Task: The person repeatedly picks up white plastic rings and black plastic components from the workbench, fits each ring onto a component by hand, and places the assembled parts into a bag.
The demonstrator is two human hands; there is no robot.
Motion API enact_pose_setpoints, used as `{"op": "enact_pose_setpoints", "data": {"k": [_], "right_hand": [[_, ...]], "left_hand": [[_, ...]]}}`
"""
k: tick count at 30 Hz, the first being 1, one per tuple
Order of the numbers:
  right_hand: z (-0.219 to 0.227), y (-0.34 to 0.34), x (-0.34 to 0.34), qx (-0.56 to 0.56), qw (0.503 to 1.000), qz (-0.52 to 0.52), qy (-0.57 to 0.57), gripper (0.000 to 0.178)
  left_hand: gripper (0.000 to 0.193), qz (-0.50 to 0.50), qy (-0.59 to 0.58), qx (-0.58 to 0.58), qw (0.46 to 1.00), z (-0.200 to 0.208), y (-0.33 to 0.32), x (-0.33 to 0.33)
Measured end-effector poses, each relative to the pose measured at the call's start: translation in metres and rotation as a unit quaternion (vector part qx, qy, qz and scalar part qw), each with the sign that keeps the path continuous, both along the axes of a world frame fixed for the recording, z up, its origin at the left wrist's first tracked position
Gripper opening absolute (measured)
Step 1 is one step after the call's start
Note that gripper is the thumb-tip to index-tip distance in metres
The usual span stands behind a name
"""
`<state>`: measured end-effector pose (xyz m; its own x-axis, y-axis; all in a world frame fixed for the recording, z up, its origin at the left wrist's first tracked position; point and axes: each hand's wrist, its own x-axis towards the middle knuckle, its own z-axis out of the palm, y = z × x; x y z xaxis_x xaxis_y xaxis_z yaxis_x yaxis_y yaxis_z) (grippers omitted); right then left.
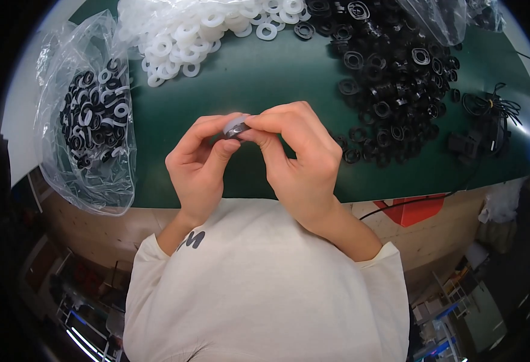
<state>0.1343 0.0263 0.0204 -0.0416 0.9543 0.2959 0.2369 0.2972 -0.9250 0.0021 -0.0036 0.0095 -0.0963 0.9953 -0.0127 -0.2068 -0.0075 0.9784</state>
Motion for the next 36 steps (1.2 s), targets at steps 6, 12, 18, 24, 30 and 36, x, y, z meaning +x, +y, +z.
{"op": "enact_pose_setpoints", "data": {"k": [6,12,18,24,30,36], "right_hand": [[0.012,-0.006,-0.004,-0.042,0.998,-0.031,0.020,0.018],[0.005,-0.012,-0.002,-0.032,0.998,0.024,0.054,0.017],[0.001,-0.001,0.006,-0.259,0.937,0.134,0.192,0.012],[-0.040,0.083,0.016,0.118,0.949,-0.002,-0.292,0.016],[-0.049,0.094,0.006,0.114,0.949,0.031,-0.294,0.010],[0.005,0.038,0.018,-0.213,0.948,0.216,-0.093,0.008]], "left_hand": [[0.019,-0.029,0.019,0.019,0.999,0.000,-0.002,-0.004],[0.021,-0.009,-0.050,0.050,0.997,-0.005,-0.003,0.003],[0.007,0.059,0.193,0.052,0.978,-0.006,-0.008,-0.032],[0.021,0.340,0.635,0.016,0.693,0.026,0.015,-0.165],[0.038,0.200,0.447,0.043,0.871,0.019,0.018,-0.073],[0.035,-0.064,0.365,0.199,0.907,-0.010,0.025,-0.013]]}}
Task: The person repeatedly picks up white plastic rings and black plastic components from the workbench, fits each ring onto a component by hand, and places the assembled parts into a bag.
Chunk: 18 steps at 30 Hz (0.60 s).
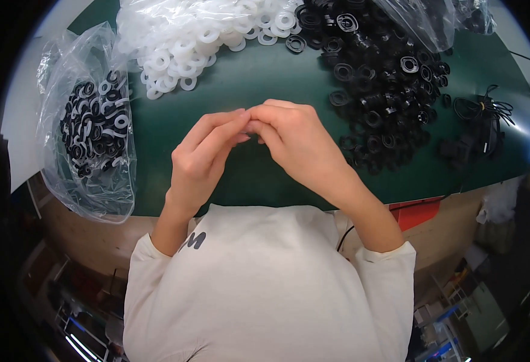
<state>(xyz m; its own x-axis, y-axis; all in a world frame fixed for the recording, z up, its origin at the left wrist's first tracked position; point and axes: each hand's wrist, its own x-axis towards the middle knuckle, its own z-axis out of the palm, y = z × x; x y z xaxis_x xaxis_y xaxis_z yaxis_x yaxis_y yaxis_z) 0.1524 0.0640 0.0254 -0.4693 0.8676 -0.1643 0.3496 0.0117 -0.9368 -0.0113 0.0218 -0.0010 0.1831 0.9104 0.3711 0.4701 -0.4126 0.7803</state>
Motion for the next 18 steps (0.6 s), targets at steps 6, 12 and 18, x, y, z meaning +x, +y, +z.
{"op": "enact_pose_setpoints", "data": {"k": [6,12,18], "right_hand": [[-0.037,0.052,0.019,0.316,0.918,-0.146,-0.189,0.013],[-0.031,0.043,0.011,0.352,0.911,-0.085,-0.199,0.015],[-0.007,-0.023,-0.015,0.159,0.960,-0.216,0.083,0.018]], "left_hand": [[0.017,0.108,-0.390,-0.292,0.867,0.011,0.009,-0.009],[0.023,0.122,-0.464,-0.343,0.807,0.000,0.008,-0.008],[0.024,0.116,-0.466,-0.284,0.830,0.012,0.001,0.023]]}}
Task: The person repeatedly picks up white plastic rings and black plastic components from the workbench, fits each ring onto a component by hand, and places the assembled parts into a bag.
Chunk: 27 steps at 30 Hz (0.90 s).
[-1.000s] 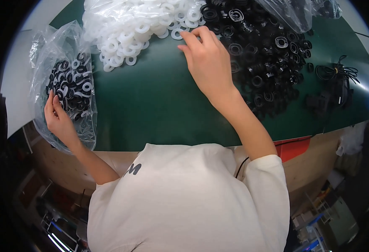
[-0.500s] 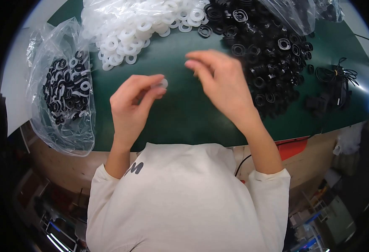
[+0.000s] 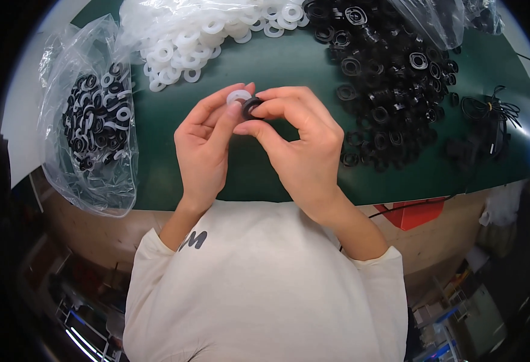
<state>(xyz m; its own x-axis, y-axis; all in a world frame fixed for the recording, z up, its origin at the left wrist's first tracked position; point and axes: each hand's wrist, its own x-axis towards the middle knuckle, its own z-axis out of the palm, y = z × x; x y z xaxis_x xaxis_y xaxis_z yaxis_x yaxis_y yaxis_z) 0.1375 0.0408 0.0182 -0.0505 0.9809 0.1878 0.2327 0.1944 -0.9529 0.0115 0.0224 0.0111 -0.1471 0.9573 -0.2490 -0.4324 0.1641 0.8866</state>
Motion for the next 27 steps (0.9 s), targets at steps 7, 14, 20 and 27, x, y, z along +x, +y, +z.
{"op": "enact_pose_setpoints", "data": {"k": [7,14,20,27], "right_hand": [[0.002,-0.003,0.005,0.084,0.994,-0.003,-0.070,0.021],[0.010,-0.006,0.009,0.086,0.991,0.016,-0.103,0.017],[0.016,-0.007,-0.008,-0.036,0.986,-0.107,0.125,0.015],[0.010,-0.007,0.007,0.064,0.997,-0.034,-0.011,0.018]], "left_hand": [[0.026,-0.069,-0.040,-0.005,0.997,0.005,-0.009,0.001],[0.025,-0.060,-0.041,0.012,0.997,0.007,-0.014,0.003],[0.025,-0.041,-0.045,0.029,0.998,0.005,-0.015,0.005],[0.024,-0.042,-0.065,0.027,0.997,0.003,-0.020,0.008]]}}
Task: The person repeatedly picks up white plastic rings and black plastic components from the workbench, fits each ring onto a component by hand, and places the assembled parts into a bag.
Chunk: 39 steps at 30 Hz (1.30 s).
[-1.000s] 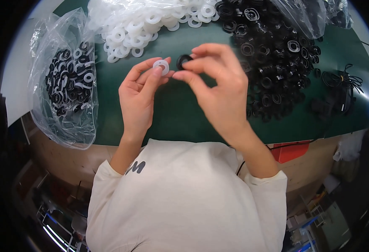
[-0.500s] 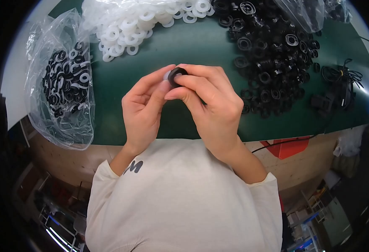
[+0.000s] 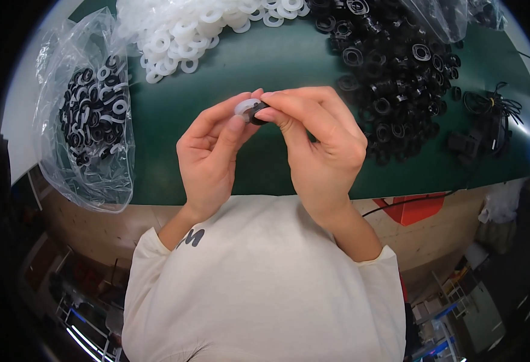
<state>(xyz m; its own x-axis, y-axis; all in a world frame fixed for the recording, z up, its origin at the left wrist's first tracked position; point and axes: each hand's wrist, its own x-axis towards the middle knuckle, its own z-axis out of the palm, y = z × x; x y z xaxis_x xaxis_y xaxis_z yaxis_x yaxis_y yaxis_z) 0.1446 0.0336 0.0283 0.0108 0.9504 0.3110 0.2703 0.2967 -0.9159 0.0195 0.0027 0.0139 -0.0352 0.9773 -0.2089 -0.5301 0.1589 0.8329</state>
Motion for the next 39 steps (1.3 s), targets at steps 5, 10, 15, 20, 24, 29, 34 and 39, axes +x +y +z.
{"op": "enact_pose_setpoints", "data": {"k": [5,10,15,20,24,29,34,39], "right_hand": [[-0.007,-0.007,-0.007,-0.002,0.999,-0.047,0.015,0.019],[-0.006,-0.012,-0.011,-0.054,0.993,-0.060,0.084,0.019],[-0.008,-0.010,-0.010,-0.019,0.997,-0.056,0.052,0.019],[-0.005,-0.009,-0.010,0.029,0.999,-0.037,-0.005,0.021],[-0.005,-0.010,-0.011,-0.031,0.999,-0.029,-0.008,0.021],[-0.005,-0.011,-0.012,-0.057,0.998,0.017,0.020,0.014],[-0.007,-0.012,-0.018,-0.057,0.996,0.046,0.046,0.011],[-0.007,0.009,-0.015,-0.084,0.964,0.226,0.114,0.012]], "left_hand": [[0.025,0.007,-0.015,0.032,0.999,0.000,-0.001,0.004],[0.025,-0.005,-0.001,0.066,0.998,-0.005,-0.002,0.004],[0.023,0.010,0.004,0.060,0.998,-0.003,-0.004,0.005],[0.024,-0.008,0.040,0.086,0.995,-0.007,-0.007,-0.001],[0.025,0.052,0.063,0.090,0.993,0.004,-0.006,0.013],[0.015,0.070,0.058,0.097,0.991,-0.006,-0.008,0.003],[0.017,0.086,0.303,0.198,0.928,-0.011,-0.009,-0.004],[0.016,0.096,0.332,0.244,0.906,-0.012,-0.017,-0.038]]}}
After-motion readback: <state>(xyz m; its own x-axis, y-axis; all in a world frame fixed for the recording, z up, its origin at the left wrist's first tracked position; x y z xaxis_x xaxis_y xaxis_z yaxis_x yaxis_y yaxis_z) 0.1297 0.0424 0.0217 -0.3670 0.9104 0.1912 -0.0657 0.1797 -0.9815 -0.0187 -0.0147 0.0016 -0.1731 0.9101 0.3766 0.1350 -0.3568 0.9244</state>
